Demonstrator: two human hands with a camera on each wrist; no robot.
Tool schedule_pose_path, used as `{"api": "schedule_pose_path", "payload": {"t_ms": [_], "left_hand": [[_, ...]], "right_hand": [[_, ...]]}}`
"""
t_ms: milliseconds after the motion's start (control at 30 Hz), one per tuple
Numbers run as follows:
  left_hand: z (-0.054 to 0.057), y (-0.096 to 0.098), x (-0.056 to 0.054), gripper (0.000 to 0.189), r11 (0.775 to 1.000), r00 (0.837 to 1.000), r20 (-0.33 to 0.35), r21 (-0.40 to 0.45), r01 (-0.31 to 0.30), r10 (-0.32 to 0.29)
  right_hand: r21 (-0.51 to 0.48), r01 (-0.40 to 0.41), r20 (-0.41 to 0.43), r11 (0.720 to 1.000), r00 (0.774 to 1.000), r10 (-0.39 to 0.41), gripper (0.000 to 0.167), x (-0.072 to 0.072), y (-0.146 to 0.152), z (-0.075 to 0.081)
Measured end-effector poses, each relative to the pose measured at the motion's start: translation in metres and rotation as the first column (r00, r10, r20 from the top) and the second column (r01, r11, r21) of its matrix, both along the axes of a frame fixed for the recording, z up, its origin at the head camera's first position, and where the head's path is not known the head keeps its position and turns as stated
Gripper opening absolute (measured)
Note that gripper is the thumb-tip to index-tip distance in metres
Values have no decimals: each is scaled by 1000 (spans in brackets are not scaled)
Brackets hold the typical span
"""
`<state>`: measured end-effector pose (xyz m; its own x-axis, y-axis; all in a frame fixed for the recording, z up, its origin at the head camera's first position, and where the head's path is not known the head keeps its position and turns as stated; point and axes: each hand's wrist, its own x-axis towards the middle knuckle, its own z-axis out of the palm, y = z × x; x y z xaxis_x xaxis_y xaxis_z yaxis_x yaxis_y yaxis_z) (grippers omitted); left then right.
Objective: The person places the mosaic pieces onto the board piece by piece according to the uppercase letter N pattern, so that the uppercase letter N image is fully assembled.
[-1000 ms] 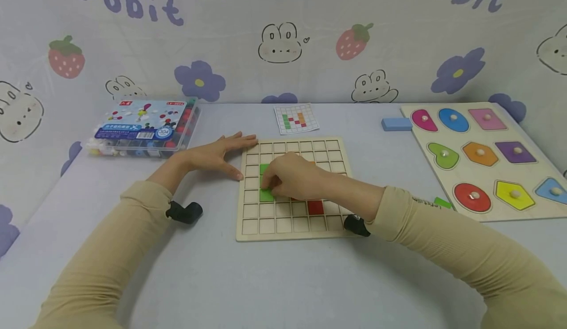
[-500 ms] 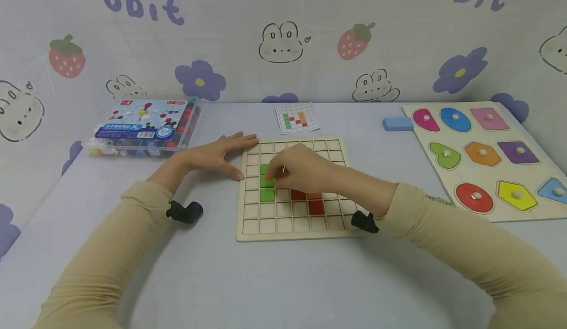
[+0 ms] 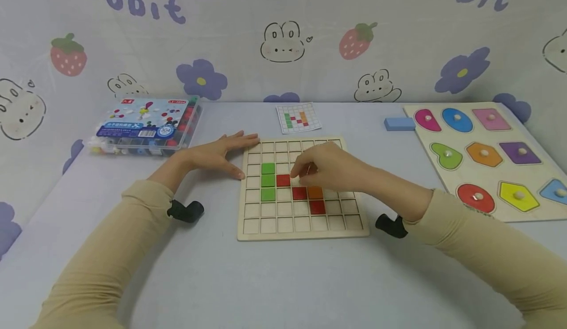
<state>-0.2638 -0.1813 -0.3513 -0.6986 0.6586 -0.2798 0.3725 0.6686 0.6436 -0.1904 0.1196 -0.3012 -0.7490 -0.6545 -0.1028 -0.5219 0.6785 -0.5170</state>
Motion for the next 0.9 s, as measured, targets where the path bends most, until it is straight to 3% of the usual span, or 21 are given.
{"api": "schedule_pose_path", "payload": {"t_ms": [500,767,900], "left_hand": [[2,1,1,94,1000,1000,10,9,4,-4],[1,0,0,94,1000,1000,2,-1,21,-21],[1,0,0,94,1000,1000,-2,-9,23,-23]], "right_hand": [[6,165,-47,986,985,-165,21,-2,84,25],[62,254,-17,965,967,-253,24,1,133,20],[87,244,-11,966,970,-244,25,1,155,16]]}}
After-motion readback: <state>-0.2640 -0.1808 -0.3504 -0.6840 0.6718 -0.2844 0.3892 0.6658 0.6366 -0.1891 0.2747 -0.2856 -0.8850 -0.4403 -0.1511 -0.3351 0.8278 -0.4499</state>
